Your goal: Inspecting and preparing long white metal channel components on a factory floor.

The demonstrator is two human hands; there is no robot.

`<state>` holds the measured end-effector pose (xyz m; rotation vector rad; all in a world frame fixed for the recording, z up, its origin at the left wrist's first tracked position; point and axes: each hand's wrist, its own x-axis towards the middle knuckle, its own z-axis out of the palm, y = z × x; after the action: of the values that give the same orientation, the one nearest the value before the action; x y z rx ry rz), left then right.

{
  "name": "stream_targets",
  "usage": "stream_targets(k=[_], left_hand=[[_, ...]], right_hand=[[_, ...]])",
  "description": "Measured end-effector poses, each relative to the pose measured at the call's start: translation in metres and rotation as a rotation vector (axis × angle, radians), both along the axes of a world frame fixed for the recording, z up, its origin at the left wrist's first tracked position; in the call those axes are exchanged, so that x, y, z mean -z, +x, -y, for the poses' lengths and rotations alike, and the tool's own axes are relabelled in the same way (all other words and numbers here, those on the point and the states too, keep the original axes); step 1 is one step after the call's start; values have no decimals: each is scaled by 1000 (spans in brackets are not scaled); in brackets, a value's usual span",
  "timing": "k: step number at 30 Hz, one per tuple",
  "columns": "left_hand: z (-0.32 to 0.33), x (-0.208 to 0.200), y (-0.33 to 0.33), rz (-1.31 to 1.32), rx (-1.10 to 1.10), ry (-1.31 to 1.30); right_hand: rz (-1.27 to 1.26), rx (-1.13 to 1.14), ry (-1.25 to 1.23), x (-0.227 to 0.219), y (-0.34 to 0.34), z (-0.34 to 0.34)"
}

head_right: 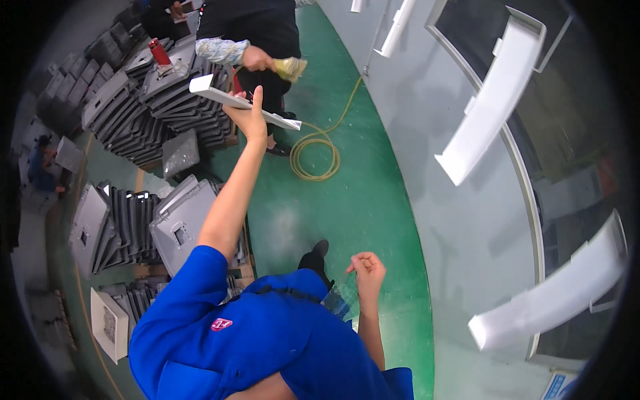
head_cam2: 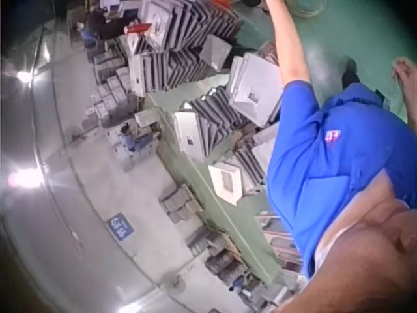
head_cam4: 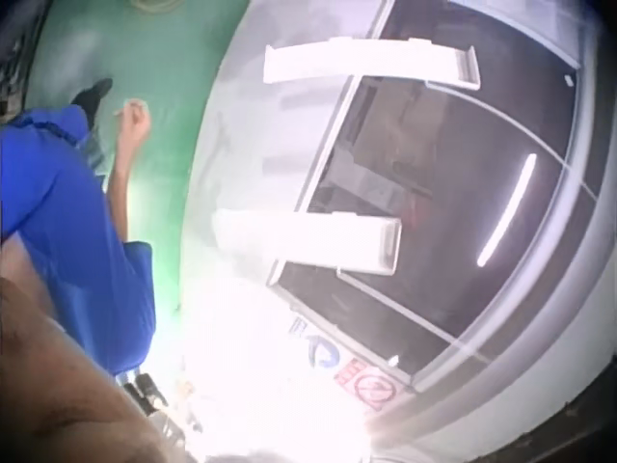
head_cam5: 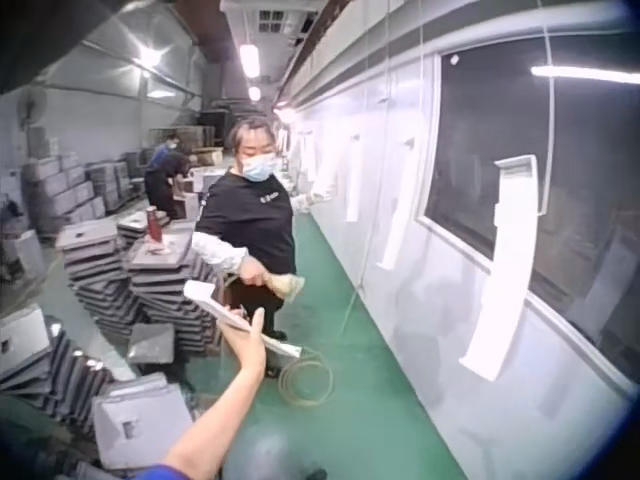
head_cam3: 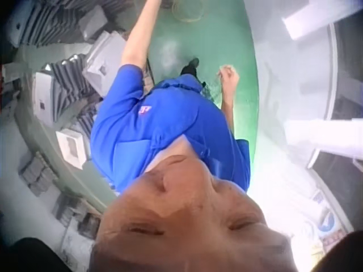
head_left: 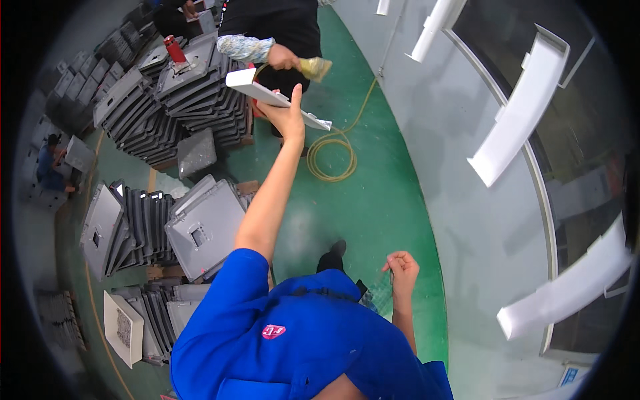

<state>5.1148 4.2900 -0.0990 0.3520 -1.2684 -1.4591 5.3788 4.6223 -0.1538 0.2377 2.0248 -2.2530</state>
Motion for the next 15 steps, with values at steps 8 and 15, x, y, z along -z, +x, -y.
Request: stream_targets(k=[8,15], left_hand=[[15,26,-35,231,-119,16],[51,37,-27,11,-291,311]], right_hand=[[-25,-138,-25,-6,-121,20],[4,-125,21,-6,-163,23]])
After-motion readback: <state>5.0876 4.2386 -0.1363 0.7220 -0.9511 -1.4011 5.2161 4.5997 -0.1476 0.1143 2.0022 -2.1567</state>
